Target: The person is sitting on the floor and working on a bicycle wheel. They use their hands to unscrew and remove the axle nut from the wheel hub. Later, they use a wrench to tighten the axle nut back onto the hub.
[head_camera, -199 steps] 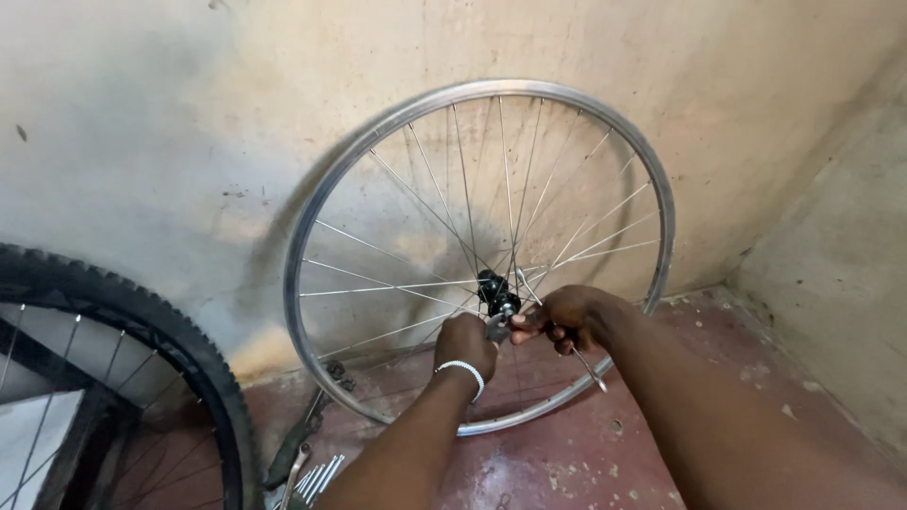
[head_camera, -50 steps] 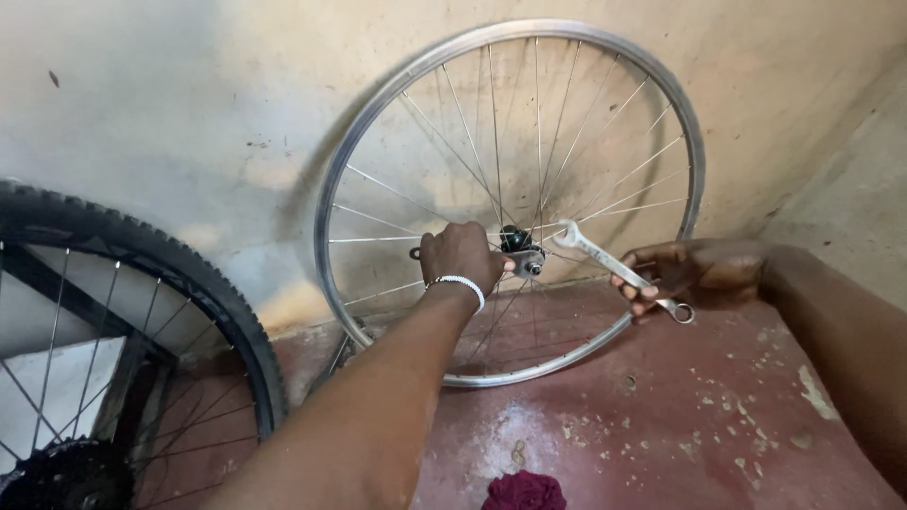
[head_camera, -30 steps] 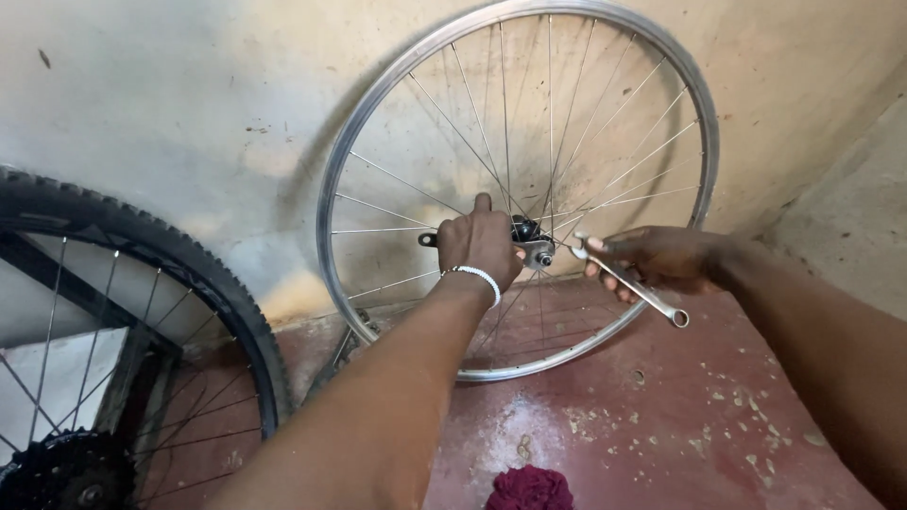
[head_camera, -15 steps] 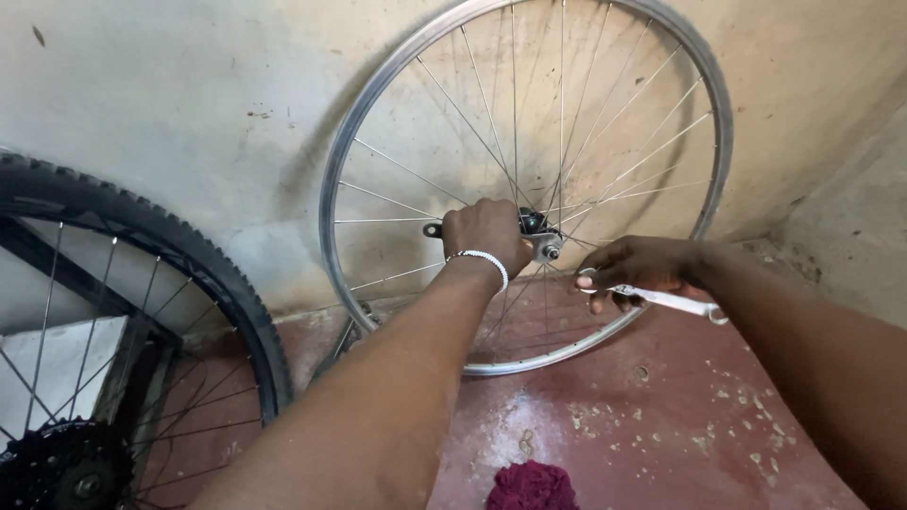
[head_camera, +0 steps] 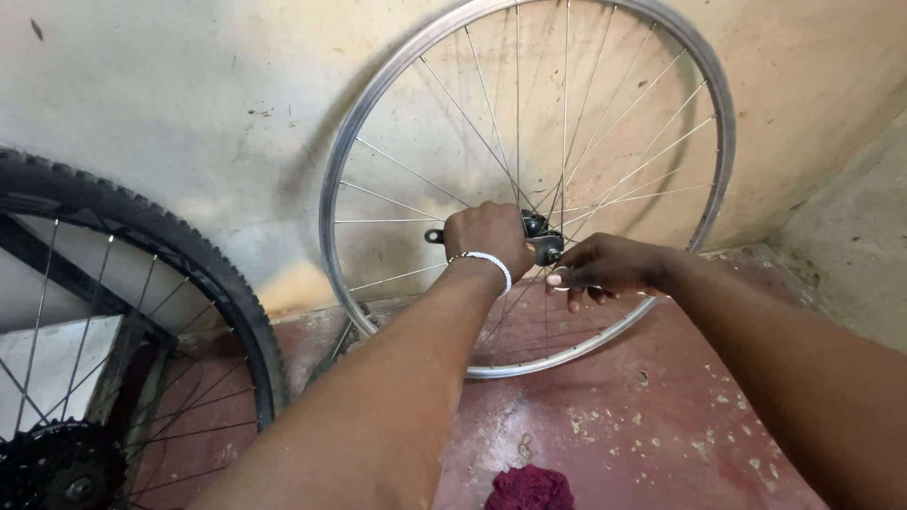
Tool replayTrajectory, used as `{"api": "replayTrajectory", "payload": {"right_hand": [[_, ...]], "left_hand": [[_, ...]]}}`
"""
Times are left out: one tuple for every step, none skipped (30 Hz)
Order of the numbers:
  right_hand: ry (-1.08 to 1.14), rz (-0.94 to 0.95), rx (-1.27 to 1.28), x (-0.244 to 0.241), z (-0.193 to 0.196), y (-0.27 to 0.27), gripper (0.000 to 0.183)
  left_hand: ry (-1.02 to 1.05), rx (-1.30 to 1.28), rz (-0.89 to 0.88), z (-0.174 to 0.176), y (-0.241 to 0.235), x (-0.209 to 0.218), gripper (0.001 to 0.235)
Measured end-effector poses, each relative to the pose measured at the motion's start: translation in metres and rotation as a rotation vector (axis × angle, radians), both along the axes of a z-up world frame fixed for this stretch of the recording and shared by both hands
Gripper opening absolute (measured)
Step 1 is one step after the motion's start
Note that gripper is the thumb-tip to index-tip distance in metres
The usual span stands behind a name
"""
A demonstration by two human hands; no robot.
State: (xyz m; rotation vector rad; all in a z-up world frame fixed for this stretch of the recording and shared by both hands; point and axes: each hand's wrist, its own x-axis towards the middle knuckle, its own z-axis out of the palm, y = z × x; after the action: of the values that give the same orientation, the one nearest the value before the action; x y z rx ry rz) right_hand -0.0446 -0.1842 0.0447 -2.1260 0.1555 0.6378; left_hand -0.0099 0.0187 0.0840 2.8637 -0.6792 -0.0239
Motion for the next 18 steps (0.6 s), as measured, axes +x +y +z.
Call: {"api": "replayTrajectory", "payload": {"right_hand": [[-0.003,-0.012,-0.006,-0.001,0.002,0.002,0.025],[-0.005,-0.012,-0.007,-0.001,0.004,0.001,0.025],[-0.003,-0.009,-0.036,-0.001,0.005,0.001,0.025],[-0.001,-0.004,-0.065,-0.001,0.007,0.001,0.025],[-0.003,-0.003,-0.066,0.0,0.009,0.001,0.025],[0.007,-0.001,-0.09,0.0,0.011,0.0,0.025],[0.018,0.0,-0.115,0.0,0.014,-0.001,0.027],[0.015,-0.002,-0.118,0.0,0.016,-0.002,0.027],[0.03,0.016,-0.13,0.0,0.018,-0.004,0.026],[0.041,0.032,-0.144,0.001,0.021,-0.005,0.026],[0.034,0.028,-0.149,0.001,0.017,-0.008,0.026],[0.026,0.042,-0.11,0.003,0.015,-0.011,0.03],[0.017,0.056,-0.07,0.005,0.012,-0.015,0.039],[0.009,0.053,-0.078,0.009,0.005,-0.021,0.039],[-0.018,0.105,-0.085,0.013,-0.002,-0.028,0.039],[-0.044,0.156,-0.094,0.016,-0.01,-0.035,0.039],[-0.05,0.151,-0.102,0.014,-0.011,-0.038,0.039],[-0.092,0.147,-0.11,0.014,-0.013,-0.039,0.041]], "left_hand": [[-0.011,0.015,-0.011,0.0,0.0,0.001,0.04],[-0.013,0.014,-0.011,-0.003,-0.001,0.002,0.04],[-0.008,0.027,-0.025,-0.006,-0.002,0.003,0.038],[-0.002,0.04,-0.037,-0.008,-0.002,0.005,0.037],[-0.004,0.039,-0.035,-0.007,-0.001,0.003,0.037],[0.019,0.057,-0.048,-0.005,-0.001,0.001,0.038],[0.041,0.076,-0.06,-0.004,0.0,0.0,0.04],[0.039,0.072,-0.063,-0.005,0.0,0.001,0.04],[0.057,0.075,-0.054,-0.007,0.0,0.002,0.04],[0.071,0.076,-0.047,-0.007,0.0,0.004,0.04],[0.064,0.07,-0.051,-0.009,0.003,0.005,0.04],[0.082,0.056,-0.038,-0.009,0.005,0.007,0.039],[0.1,0.042,-0.026,-0.01,0.007,0.009,0.039],[0.091,0.035,-0.029,-0.008,0.007,0.009,0.039],[0.114,0.036,-0.014,-0.006,0.007,0.009,0.04],[0.138,0.036,-0.001,-0.005,0.007,0.009,0.041],[0.131,0.029,-0.006,-0.004,0.006,0.008,0.041],[0.151,0.015,-0.006,-0.004,0.007,0.008,0.04]]}}
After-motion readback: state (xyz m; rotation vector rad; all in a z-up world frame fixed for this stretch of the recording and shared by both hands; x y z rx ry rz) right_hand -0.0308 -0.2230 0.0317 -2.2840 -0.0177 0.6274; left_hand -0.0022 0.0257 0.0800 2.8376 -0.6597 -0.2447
